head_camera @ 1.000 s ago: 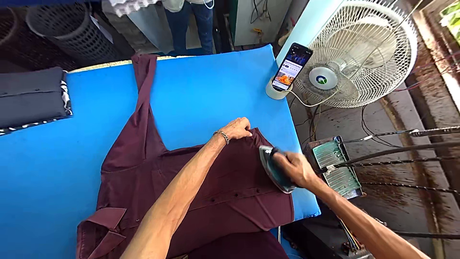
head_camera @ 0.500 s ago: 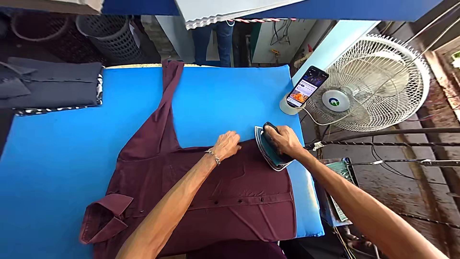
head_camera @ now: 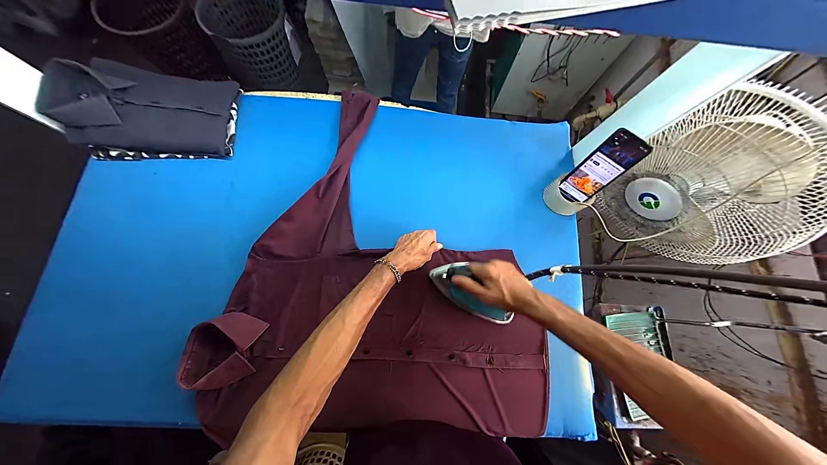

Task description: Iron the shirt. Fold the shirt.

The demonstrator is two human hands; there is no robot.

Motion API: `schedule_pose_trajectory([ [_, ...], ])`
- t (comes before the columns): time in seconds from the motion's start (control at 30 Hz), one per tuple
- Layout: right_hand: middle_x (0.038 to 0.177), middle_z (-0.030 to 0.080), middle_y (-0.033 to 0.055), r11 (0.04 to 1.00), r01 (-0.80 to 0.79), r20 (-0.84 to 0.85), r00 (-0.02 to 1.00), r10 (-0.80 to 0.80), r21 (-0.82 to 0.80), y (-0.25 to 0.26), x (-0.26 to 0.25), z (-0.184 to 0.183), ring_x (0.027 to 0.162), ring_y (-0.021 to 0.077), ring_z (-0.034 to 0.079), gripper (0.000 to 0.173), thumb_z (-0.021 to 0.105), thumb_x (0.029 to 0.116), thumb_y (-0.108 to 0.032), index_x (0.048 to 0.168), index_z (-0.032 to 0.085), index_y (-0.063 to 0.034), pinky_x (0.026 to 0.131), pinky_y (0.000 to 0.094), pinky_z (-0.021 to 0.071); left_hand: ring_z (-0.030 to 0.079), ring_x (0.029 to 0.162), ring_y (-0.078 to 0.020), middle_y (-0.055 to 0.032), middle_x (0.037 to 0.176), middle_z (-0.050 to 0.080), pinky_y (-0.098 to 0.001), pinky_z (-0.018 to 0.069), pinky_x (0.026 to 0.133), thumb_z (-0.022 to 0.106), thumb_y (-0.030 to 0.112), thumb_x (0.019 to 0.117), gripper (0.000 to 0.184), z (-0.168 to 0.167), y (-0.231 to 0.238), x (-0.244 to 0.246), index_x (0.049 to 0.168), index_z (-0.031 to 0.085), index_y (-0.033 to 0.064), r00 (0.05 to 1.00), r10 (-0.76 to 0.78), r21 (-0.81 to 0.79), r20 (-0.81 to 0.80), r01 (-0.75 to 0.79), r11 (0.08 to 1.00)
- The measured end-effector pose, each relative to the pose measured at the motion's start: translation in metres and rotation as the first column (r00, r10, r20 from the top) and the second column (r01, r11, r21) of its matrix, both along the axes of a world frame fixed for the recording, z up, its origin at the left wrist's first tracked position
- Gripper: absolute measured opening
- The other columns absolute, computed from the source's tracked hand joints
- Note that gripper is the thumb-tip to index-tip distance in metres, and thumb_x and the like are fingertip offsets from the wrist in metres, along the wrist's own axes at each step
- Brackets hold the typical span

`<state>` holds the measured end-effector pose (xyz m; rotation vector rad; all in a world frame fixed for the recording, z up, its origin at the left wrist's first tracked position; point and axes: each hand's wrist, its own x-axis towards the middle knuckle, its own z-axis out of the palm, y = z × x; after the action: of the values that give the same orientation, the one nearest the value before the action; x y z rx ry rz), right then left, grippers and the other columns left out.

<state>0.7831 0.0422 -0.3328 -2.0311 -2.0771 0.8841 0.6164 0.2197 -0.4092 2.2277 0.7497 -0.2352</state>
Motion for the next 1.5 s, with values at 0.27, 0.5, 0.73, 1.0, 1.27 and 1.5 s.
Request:
schedule_pose_trajectory([
  [0.27,0.062,0.059,0.0085,0.888,0.436,-0.236,0.856,-0.459,-0.147,0.026,-0.002,0.003,0.053,0.0254,0.06,0.067,0.041,0.102,-0.066,0.077,0.062,-0.0079,0.052,0.0498,0.0515,0.068,0.096,-0.0361,-0.0189,0.095,0.069,-0.0589,0.0535,0.084,0.06,0.041,0.103,0.043,0.006,0.027,-0.06,0.097,0.069,0.0001,0.995,-0.101,0.085,-0.015,0.102,0.991],
  [0.5,0.062,0.057,0.0059,0.964,-0.265,-0.012,0.964,0.265,-0.004,-0.012,-0.078,-0.001,0.061,0.0261,0.064,0.061,0.04,0.1022,-0.064,0.084,0.064,-0.0102,0.058,0.0496,0.0516,0.066,0.094,-0.0366,-0.0208,0.092,0.066,-0.0572,0.0514,0.085,0.059,0.033,0.1043,0.038,-0.004,0.046,-0.067,0.094,0.066,-0.0033,0.998,0.01,-0.027,0.055,-0.009,1.0],
  [0.73,0.073,0.061,0.0118,0.977,0.213,-0.018,0.977,-0.213,-0.016,0.092,-0.048,0.002,0.073,0.0332,0.066,0.069,0.033,0.1012,-0.068,0.081,0.062,-0.0088,0.062,0.0586,0.0498,0.069,0.1,-0.0369,-0.0185,0.095,0.071,-0.06,0.0488,0.093,0.04,0.033,0.1101,0.045,0.01,0.056,-0.108,0.095,0.07,0.0021,0.989,-0.134,0.26,-0.058,0.145,0.955],
  [1.0,0.067,0.06,0.0079,0.995,-0.054,-0.103,0.994,0.045,-0.089,0.05,-0.104,0.001,0.067,0.0279,0.065,0.064,0.039,0.1012,-0.065,0.08,0.065,-0.01,0.062,0.0545,0.0515,0.062,0.116,-0.0338,-0.0121,0.107,0.071,-0.0593,0.0388,0.105,0.057,0.023,0.0991,0.023,0.031,0.1,-0.156,0.106,0.072,0.0081,0.951,-0.209,0.32,-0.227,0.275,0.907],
  [1.27,0.068,0.058,0.0107,0.975,-0.221,-0.002,0.975,0.221,0.003,0.156,-0.147,-0.001,0.069,0.0321,0.064,0.066,0.036,0.1026,-0.064,0.081,0.062,-0.0073,0.06,0.0555,0.0492,0.063,0.11,-0.0356,-0.0146,0.102,0.071,-0.0541,0.0456,0.098,0.063,0.008,0.0946,0.013,0.022,0.103,-0.168,0.102,0.073,0.0052,0.99,-0.139,0.32,0.038,0.12,0.94],
  [1.5,0.07,0.058,0.0109,1.0,0.0,-0.01,1.0,0.0,0.012,0.188,-0.133,-0.002,0.07,0.0316,0.063,0.07,0.03,0.1004,-0.069,0.075,0.058,-0.0098,0.062,0.0563,0.0477,0.058,0.127,-0.0377,-0.0202,0.132,0.062,-0.0562,0.0517,0.102,0.063,0.013,0.0983,0.036,0.036,0.093,-0.27,0.132,0.063,0.003,0.871,0.454,0.304,0.189,-0.491,0.816],
])
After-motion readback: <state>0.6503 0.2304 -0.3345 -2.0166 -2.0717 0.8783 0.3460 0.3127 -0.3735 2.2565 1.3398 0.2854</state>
